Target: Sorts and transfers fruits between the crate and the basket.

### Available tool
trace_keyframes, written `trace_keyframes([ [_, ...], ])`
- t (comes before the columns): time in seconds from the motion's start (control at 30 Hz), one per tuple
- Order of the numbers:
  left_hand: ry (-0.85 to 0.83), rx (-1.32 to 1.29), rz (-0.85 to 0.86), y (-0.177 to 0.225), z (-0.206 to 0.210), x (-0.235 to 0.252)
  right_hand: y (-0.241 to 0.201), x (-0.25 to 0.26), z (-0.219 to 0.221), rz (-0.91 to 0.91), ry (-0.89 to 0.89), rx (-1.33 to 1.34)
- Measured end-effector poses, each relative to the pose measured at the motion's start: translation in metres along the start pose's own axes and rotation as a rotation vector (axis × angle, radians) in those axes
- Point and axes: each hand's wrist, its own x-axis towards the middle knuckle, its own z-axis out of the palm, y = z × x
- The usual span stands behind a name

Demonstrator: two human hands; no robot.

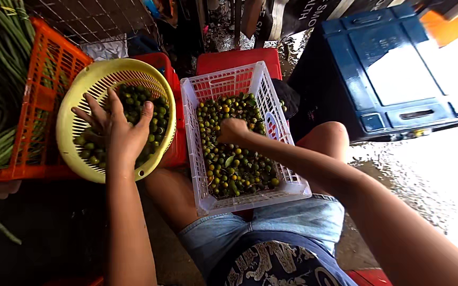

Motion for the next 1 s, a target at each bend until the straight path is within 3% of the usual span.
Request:
trace_keyframes([
  [0.1,0.110,-0.058,0.225,0.035,0.009,-0.020,0.050,-0.015,-0.067,-0.121,0.314,0.172],
  [0.17,0.162,-0.125,0.427,0.057,0.026,-0.027,0.103,-0.019,-0.102,-0.104,0.572,0.302],
  [0.27,0.030,-0.198,0.610,0.089,0.070,-0.022,0.192,-0.006,-0.103,-0.011,0.794,0.531],
  [0.37,-0.219,-0.129,0.525,0.110,0.128,-0.002,0.243,0.012,-0.062,0.039,0.728,0.578],
  [0.5,-0.384,0.082,0.388,0.108,0.196,0.034,0.242,0.035,-0.027,-0.013,0.636,0.341],
  [0.67,-0.450,0.180,0.355,0.092,0.237,0.055,0.237,0.050,-0.032,0.058,0.582,0.197],
  [1.0,-0.382,0.184,0.392,0.085,0.261,0.061,0.240,0.058,-0.035,0.112,0.419,0.291],
])
